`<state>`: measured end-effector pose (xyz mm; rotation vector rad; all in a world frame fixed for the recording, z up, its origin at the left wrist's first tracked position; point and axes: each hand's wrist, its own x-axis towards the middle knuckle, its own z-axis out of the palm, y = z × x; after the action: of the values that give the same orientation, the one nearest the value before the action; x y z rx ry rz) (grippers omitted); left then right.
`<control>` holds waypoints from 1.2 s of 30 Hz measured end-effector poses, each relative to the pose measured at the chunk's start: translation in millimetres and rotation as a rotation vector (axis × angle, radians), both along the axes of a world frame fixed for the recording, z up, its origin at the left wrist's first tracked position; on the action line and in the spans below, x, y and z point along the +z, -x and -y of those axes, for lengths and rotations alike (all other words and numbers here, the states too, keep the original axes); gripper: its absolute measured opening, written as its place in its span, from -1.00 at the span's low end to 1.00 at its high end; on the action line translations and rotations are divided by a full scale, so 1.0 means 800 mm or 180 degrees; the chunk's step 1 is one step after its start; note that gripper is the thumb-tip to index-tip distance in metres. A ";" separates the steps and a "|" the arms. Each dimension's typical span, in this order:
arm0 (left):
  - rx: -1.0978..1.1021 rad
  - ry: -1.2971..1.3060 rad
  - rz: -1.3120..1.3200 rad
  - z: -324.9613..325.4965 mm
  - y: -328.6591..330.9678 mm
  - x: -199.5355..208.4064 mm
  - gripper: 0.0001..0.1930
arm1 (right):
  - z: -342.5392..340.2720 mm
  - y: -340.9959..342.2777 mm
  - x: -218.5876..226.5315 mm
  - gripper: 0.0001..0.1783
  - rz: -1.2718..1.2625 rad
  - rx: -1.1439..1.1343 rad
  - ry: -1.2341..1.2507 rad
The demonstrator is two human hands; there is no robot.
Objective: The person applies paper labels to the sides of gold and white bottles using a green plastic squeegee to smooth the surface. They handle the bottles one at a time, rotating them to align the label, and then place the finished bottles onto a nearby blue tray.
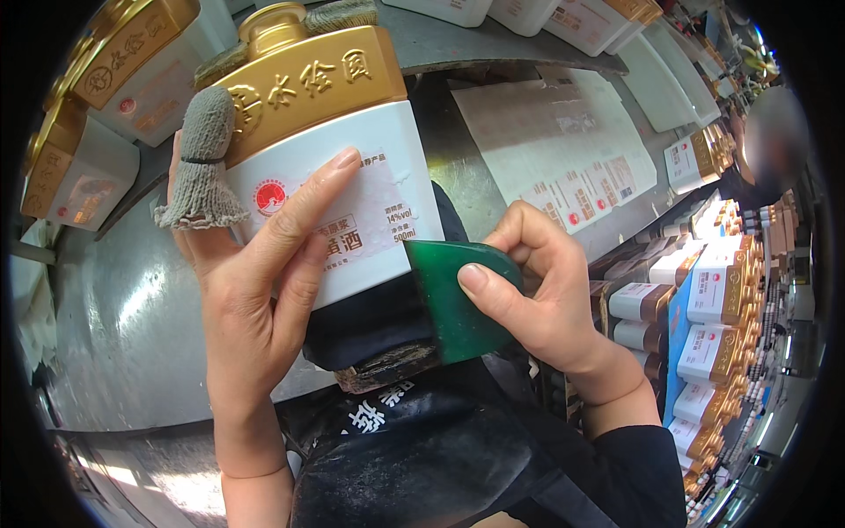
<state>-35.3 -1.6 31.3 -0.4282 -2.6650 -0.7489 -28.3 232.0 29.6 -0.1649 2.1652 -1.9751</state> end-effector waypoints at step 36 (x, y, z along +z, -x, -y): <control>-0.0295 -0.2255 -0.0198 0.029 -0.002 -0.026 -0.35 | -0.011 0.054 0.063 -0.74 -0.1583 0.0567 -0.1046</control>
<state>-33.7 -24.9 10.5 -0.3661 -2.1343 -1.5837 -71.1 240.6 80.2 -0.8385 2.6213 -1.5716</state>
